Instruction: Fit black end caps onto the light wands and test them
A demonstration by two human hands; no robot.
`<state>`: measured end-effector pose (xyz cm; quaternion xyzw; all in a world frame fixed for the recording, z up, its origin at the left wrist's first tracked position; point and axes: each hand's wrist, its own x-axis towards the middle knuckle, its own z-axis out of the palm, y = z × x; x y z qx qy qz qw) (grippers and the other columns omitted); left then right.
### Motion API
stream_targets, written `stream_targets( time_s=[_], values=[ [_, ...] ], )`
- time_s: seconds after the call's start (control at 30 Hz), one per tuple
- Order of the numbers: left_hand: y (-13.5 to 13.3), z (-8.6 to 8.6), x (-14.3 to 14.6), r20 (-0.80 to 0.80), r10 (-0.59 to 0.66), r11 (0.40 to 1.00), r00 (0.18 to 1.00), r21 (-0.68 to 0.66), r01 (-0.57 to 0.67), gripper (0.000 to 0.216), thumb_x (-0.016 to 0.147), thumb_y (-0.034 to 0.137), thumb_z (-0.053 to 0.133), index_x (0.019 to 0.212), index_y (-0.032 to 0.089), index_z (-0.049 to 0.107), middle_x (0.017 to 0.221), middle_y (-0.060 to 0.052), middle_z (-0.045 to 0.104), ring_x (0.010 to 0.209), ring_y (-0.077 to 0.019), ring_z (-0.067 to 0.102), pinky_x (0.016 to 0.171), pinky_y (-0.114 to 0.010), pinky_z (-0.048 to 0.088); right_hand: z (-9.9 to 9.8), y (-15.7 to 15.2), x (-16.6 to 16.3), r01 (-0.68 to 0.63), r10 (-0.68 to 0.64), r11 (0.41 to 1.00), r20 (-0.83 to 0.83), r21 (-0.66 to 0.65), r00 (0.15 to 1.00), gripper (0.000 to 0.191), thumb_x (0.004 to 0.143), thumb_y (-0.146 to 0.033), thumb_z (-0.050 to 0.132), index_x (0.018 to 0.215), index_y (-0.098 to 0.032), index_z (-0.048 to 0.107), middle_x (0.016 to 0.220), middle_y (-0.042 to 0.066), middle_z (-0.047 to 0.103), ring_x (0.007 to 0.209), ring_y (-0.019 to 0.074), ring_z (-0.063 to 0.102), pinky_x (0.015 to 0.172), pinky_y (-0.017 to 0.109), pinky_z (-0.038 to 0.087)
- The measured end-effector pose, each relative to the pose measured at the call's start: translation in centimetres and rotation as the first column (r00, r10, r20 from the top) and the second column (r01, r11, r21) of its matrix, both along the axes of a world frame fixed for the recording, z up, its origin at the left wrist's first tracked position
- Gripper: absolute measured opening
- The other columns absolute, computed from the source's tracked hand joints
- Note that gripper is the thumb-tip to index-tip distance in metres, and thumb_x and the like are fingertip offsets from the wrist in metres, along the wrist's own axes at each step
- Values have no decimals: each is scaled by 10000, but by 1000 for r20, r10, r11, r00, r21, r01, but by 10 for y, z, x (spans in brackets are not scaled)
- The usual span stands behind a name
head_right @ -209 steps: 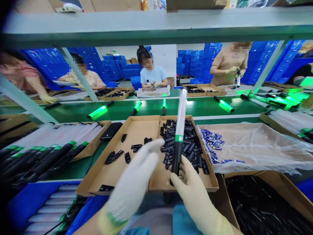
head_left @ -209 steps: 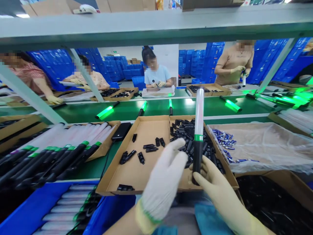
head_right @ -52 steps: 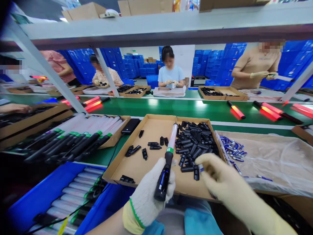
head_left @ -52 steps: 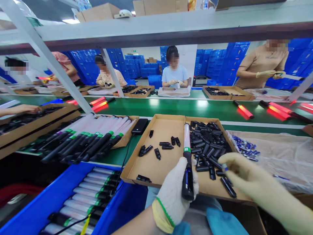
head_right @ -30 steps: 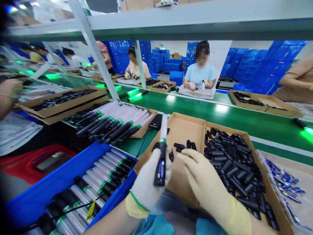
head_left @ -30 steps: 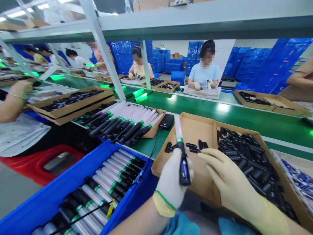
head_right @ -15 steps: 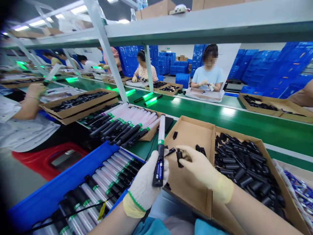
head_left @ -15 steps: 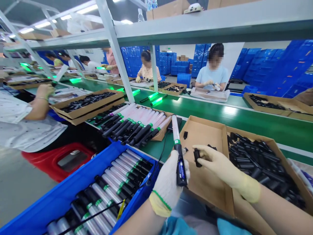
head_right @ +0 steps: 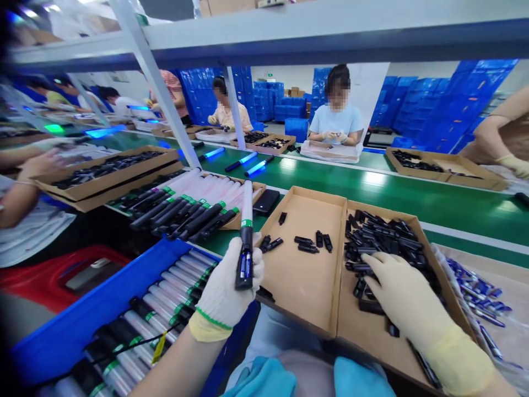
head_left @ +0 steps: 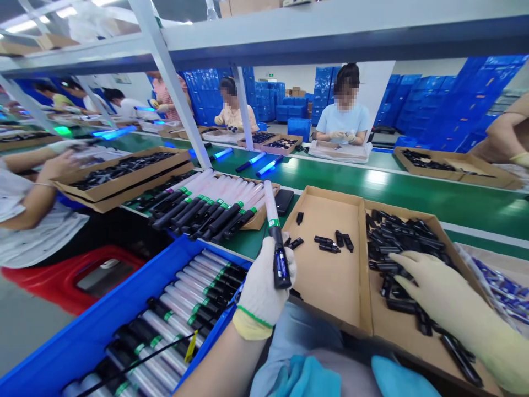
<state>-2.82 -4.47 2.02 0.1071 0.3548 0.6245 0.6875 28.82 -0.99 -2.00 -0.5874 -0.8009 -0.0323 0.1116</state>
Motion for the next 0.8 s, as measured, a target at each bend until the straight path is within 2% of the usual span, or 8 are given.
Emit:
stream_targets(
  time_s=[0.07, 0.13, 0.23, 0.33, 0.47, 0.6, 0.7, 0.8],
  values=[
    [-2, 2, 2, 3, -3, 1000, 1000, 7, 3, 363, 986, 440, 472, 1179, 163, 606, 703, 2, 545, 489, -78, 513, 392, -141, 377, 6, 20, -29, -155, 160, 984, 55, -94, 986, 368, 940, -220, 424, 1191, -198, 693, 1208, 120, 682, 1101, 275, 640, 955, 438, 513],
    [-4, 3, 8, 0, -40, 999, 999, 7, 40, 372, 993, 438, 454, 1187, 162, 610, 705, -1, 542, 485, -78, 513, 389, -143, 374, 10, 39, -68, -234, 254, 953, 88, -191, 963, 317, 935, -171, 456, 1117, -187, 715, 1126, 125, 706, 1068, 260, 655, 952, 406, 497],
    [-9, 2, 15, -21, -59, 998, 998, -16, 59, 395, 990, 453, 451, 1211, 160, 595, 693, 1, 537, 472, -82, 509, 383, -148, 371, 7, 61, -113, -239, 268, 944, 107, -226, 958, 275, 879, -80, 494, 1023, -96, 727, 1018, 207, 710, 1025, 331, 662, 912, 465, 486],
    [-13, -2, 14, -41, -77, 997, 996, -24, 76, 415, 977, 482, 465, 1213, 160, 578, 678, 3, 533, 459, -84, 497, 375, -149, 355, 1, 67, -127, -245, 268, 932, 51, -268, 962, 282, 841, -45, 498, 1011, -73, 721, 1009, 212, 716, 1005, 330, 669, 903, 451, 490],
    [-11, -8, 8, -32, -128, 992, 991, -20, 127, 401, 974, 487, 470, 1192, 167, 572, 669, 8, 524, 458, -80, 480, 378, -148, 338, 10, 50, -98, -277, 248, 898, -126, -341, 960, 343, 874, -151, 478, 1121, -231, 703, 1072, 37, 739, 941, 194, 700, 822, 278, 539],
    [-3, -5, 1, -34, -114, 993, 993, -6, 114, 373, 975, 452, 479, 1172, 155, 587, 669, 9, 513, 462, -78, 470, 381, -147, 329, 18, 31, -15, -156, 71, 938, -267, -311, 961, 329, 881, -282, 463, 1079, -315, 725, 1111, 12, 732, 998, 238, 692, 858, 353, 558],
    [3, -2, 0, -32, -115, 993, 993, 30, 116, 365, 972, 435, 488, 1179, 153, 593, 673, 10, 509, 458, -76, 460, 375, -144, 311, 19, 30, 39, -29, -6, 971, -144, -236, 990, 282, 870, -327, 513, 989, -296, 767, 1067, 87, 738, 991, 276, 688, 888, 394, 533],
    [3, -2, 1, -38, -118, 992, 992, 29, 120, 393, 970, 466, 488, 1201, 166, 595, 706, 2, 525, 486, -80, 489, 394, -145, 343, 25, 41, 35, -9, 11, 999, 30, -51, 999, 324, 896, -314, 494, 1020, -211, 776, 1129, 152, 707, 1062, 319, 658, 955, 456, 494]
  ],
)
